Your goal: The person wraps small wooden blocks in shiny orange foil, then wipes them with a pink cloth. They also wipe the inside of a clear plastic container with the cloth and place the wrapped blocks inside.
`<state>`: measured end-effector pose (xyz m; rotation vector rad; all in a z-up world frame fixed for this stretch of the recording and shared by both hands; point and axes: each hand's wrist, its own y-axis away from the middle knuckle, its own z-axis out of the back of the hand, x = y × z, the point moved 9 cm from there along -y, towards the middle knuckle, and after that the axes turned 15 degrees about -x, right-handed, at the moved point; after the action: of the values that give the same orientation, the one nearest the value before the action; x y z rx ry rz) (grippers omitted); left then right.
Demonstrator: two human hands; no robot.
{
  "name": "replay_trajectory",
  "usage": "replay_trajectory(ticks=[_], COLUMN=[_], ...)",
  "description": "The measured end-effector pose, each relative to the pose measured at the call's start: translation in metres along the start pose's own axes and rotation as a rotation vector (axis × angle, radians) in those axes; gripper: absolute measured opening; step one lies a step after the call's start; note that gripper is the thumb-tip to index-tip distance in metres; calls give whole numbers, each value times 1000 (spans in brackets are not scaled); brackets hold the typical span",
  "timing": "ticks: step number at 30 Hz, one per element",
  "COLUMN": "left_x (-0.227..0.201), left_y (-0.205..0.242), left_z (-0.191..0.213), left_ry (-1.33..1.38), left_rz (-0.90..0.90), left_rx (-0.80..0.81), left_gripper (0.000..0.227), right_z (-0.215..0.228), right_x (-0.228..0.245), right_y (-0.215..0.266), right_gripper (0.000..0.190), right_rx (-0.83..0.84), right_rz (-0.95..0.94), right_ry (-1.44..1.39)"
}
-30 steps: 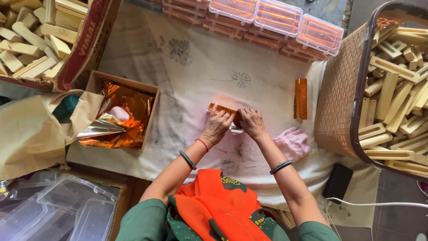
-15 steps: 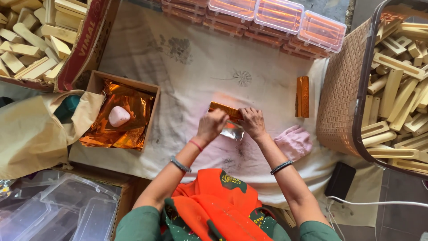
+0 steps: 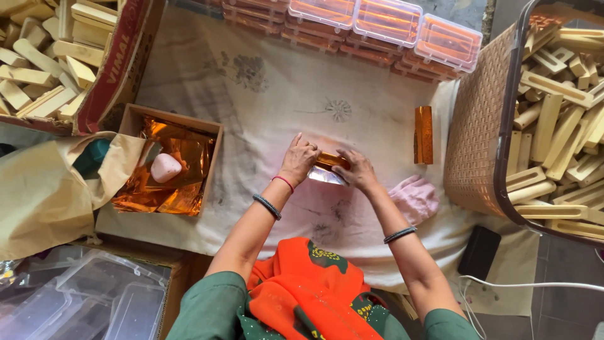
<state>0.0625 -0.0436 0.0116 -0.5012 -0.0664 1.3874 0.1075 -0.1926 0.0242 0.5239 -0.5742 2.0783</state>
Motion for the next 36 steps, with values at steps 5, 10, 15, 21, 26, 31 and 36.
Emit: replay_trajectory(ticks=[5,10,15,21,26,31,36], left_x=[-2,-7,-19,-18,49,71,15], left_y=[0,7,24,40,78,93,48], left_z=[7,17,48,69,32,15,72], left_ry=[-22,-21,-18,62,354,518,264], left_rz=[-6,-26,-89,19,567,822,370], left_rx=[12,-18,-171,-262,-383,-357,-221], left_gripper=[21,20,22,21,41,49,60], right_z=[-4,-15,-5,-8,-8,-7,0], right_x=[-17,-28,-2,7,8,24,38], right_y=[2,6,5,15,17,21,31], right_gripper=[40,35,37,36,40,41,42], right_rx=[114,121,177,133,116,36,-91], right_rz=[-276,-210,-137,-60,5,95,224], right_ry=[-160,-112,-60,21,29,169,254])
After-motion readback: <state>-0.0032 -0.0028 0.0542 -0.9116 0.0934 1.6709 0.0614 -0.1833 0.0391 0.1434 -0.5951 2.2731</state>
